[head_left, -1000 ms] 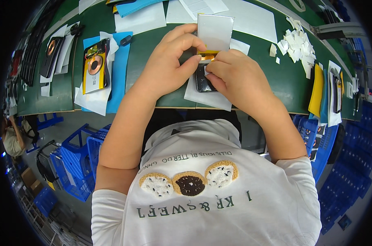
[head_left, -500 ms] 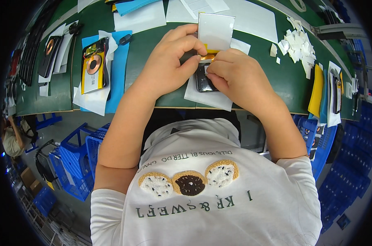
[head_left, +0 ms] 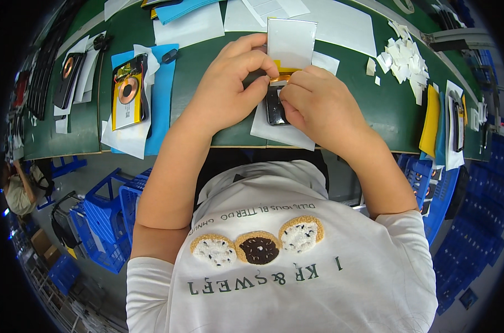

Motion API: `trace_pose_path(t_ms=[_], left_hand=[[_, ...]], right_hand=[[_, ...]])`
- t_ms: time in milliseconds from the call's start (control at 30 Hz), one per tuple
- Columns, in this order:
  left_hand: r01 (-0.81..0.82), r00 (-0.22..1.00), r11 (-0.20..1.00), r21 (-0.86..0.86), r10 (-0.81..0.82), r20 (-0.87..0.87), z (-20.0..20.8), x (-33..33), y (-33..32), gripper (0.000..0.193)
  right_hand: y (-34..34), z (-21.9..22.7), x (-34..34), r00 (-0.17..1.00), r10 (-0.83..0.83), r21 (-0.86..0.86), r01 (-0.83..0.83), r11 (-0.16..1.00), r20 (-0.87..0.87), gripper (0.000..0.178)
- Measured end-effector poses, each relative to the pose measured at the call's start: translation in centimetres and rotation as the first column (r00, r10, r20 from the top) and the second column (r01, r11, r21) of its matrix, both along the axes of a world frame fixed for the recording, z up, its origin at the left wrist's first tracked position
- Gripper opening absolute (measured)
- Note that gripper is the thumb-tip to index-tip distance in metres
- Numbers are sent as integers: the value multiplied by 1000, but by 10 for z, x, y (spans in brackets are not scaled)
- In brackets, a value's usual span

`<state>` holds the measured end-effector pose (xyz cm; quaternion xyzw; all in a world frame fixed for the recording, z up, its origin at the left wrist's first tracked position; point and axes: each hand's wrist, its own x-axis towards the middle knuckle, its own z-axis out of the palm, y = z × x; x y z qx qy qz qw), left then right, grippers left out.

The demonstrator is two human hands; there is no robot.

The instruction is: Assemble electronic components by placing a battery into a plastic casing and applying adhesive tape.

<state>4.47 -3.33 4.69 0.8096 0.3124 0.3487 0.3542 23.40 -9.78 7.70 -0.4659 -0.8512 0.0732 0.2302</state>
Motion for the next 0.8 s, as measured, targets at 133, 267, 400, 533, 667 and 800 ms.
trace_pose_path(t_ms=[133, 267, 400, 533, 667, 800], left_hand=[[-11, 1000, 1000, 17, 11, 2, -3, 3, 0, 18], [-25, 998, 999, -46, 28, 63, -7, -3, -4, 16], [3, 998, 1000, 31, -5, 60, -16, -13, -7, 15], [56, 993, 991, 125, -68, 96, -10, -20, -2, 15], [110, 991, 939, 327, -129, 38, -5, -36, -5, 15], [249, 964, 965, 84, -255, 70, 17, -42, -6, 17]], right_hand=[[0, 5, 15, 986, -98, 21, 102, 995, -138, 10], [-2, 15, 62, 863, -428, 67, 460, 885, -269, 8], [-1, -6, 166, 672, -732, 224, 735, 639, -117, 20], [-8, -14, 196, 610, -764, 103, 791, 603, -213, 23], [-7, -8, 83, 724, -448, -114, 462, 879, -524, 36], [-2, -9, 25, 833, -92, -176, -6, 984, -545, 59]])
